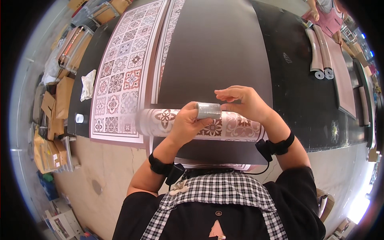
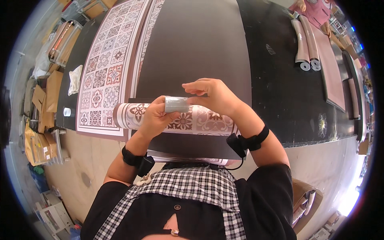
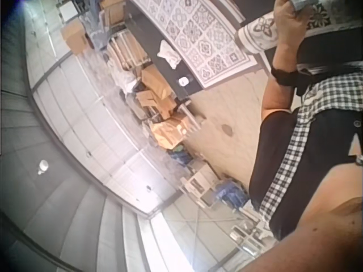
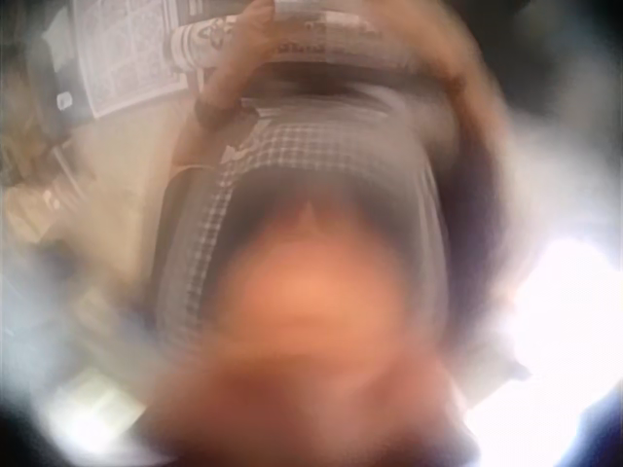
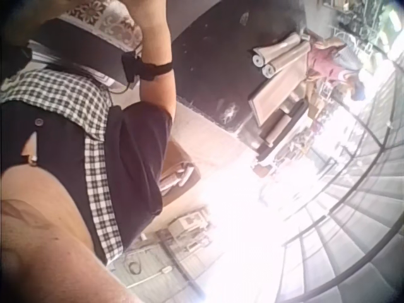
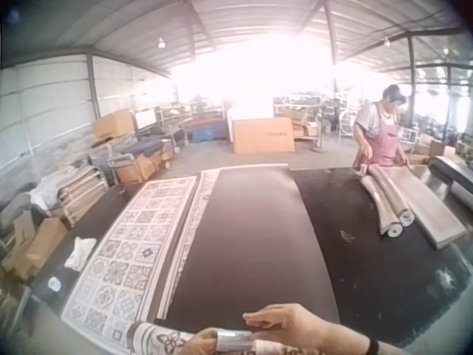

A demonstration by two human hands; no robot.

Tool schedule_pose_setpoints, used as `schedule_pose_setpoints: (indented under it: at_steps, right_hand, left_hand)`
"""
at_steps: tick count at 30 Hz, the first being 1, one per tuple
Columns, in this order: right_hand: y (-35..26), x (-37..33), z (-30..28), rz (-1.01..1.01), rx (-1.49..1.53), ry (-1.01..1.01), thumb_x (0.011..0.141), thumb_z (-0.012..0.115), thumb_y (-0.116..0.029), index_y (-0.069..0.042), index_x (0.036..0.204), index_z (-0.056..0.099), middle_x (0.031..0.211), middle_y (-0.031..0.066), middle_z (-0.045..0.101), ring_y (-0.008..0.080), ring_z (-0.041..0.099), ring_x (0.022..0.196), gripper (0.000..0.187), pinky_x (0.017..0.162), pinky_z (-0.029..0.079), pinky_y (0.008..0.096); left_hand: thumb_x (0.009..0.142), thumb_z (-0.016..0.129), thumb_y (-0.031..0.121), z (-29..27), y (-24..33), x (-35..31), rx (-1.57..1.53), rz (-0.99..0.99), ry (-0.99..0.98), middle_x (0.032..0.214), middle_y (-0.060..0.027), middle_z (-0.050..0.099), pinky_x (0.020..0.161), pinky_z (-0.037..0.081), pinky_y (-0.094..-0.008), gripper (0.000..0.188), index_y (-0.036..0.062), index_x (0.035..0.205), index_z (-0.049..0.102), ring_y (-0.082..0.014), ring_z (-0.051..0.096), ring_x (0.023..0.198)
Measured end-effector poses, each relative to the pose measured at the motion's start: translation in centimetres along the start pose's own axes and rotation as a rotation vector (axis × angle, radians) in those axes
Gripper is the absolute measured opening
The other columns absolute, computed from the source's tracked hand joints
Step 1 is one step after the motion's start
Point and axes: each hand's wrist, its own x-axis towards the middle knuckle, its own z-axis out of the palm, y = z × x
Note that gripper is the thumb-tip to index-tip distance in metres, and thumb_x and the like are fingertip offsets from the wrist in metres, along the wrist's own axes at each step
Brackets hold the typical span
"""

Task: Rolling and securing thin flexible sheets into rolls and placing them into a box.

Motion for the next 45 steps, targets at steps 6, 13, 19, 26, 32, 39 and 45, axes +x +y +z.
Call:
schedule_pose_setpoints:
  at_steps: [6, 13, 19, 26, 32, 39, 45]
  right_hand:
    - [-0.3, 1.1, -0.4, -0.199, -0.232, -0.104, 0.084, 0.075, -0.014, -0.007, 0.095, 0.078, 0.087, 0.0085, 0.073, 0.0237, 0.070, 0.077, 0.014, 0.072, 0.056, 0.0343]
    - [-0.2, 2.0, 0.6, -0.252, -0.540, -0.065, 0.086, 0.072, -0.006, -0.004, 0.085, 0.062, 0.076, 0.0062, 0.064, 0.0162, 0.063, 0.066, 0.010, 0.059, 0.050, 0.0316]
    - [0.2, 3.0, -0.7, 0.310, 0.236, -0.114, 0.094, 0.065, -0.010, 0.000, 0.094, 0.068, 0.078, 0.0043, 0.067, 0.0112, 0.064, 0.072, 0.010, 0.066, 0.051, 0.0266]
    - [-1.4, 2.8, -1.1, -0.039, -0.362, -0.201, 0.079, 0.074, -0.015, -0.007, 0.092, 0.075, 0.082, 0.0058, 0.071, 0.0224, 0.067, 0.078, 0.016, 0.071, 0.054, 0.0342]
    - [0.3, 2.8, 0.4, -0.143, -0.460, -0.093, 0.087, 0.070, -0.009, -0.006, 0.084, 0.064, 0.073, 0.0032, 0.064, 0.0160, 0.062, 0.071, 0.007, 0.064, 0.050, 0.0293]
    - [0.9, 3.8, -1.3, 0.381, 0.310, -0.089, 0.098, 0.063, -0.012, 0.001, 0.099, 0.066, 0.077, -0.0010, 0.061, 0.0072, 0.054, 0.066, 0.013, 0.061, 0.044, 0.0213]
    - [-2.1, 3.3, -1.7, 0.161, -0.156, -0.233, 0.084, 0.074, -0.009, -0.003, 0.085, 0.074, 0.080, 0.0046, 0.068, 0.0137, 0.063, 0.075, 0.006, 0.068, 0.051, 0.0278]
  left_hand:
    - [0.086, 0.078, 0.010, 0.1, 0.2, 0.2, -0.001, -0.052, 0.006, 0.096, -0.0065, 0.064, 0.072, 0.051, -0.0280, 0.020, 0.0017, 0.104, 0.075, -0.0160, 0.063, 0.081]
    - [0.085, 0.078, 0.011, -0.1, 0.0, 0.9, 0.030, -0.049, -0.010, 0.092, -0.0068, 0.062, 0.069, 0.051, -0.0288, 0.018, 0.0000, 0.099, 0.074, -0.0164, 0.063, 0.079]
    - [0.086, 0.078, 0.012, 0.1, -0.3, 1.0, -0.120, -0.053, -0.010, 0.092, -0.0061, 0.062, 0.068, 0.051, -0.0291, 0.019, 0.0004, 0.101, 0.074, -0.0159, 0.062, 0.077]
    - [0.088, 0.078, 0.015, -0.1, -0.5, 1.4, -0.064, -0.086, -0.036, 0.089, -0.0058, 0.061, 0.067, 0.050, -0.0284, 0.021, 0.0002, 0.101, 0.074, -0.0149, 0.060, 0.076]
    - [0.087, 0.078, 0.016, -0.4, -0.9, 1.6, 0.011, -0.082, -0.059, 0.090, -0.0059, 0.061, 0.066, 0.050, -0.0280, 0.021, 0.0012, 0.101, 0.075, -0.0146, 0.060, 0.076]
    - [0.088, 0.077, 0.017, -0.2, -0.9, 1.7, -0.096, -0.051, -0.056, 0.092, -0.0059, 0.061, 0.066, 0.050, -0.0275, 0.021, 0.0021, 0.103, 0.075, -0.0139, 0.060, 0.076]
    - [0.089, 0.077, 0.019, -0.3, -1.2, 1.5, -0.067, -0.043, -0.029, 0.088, -0.0042, 0.061, 0.065, 0.048, -0.0274, 0.022, 0.0021, 0.102, 0.075, -0.0127, 0.059, 0.075]
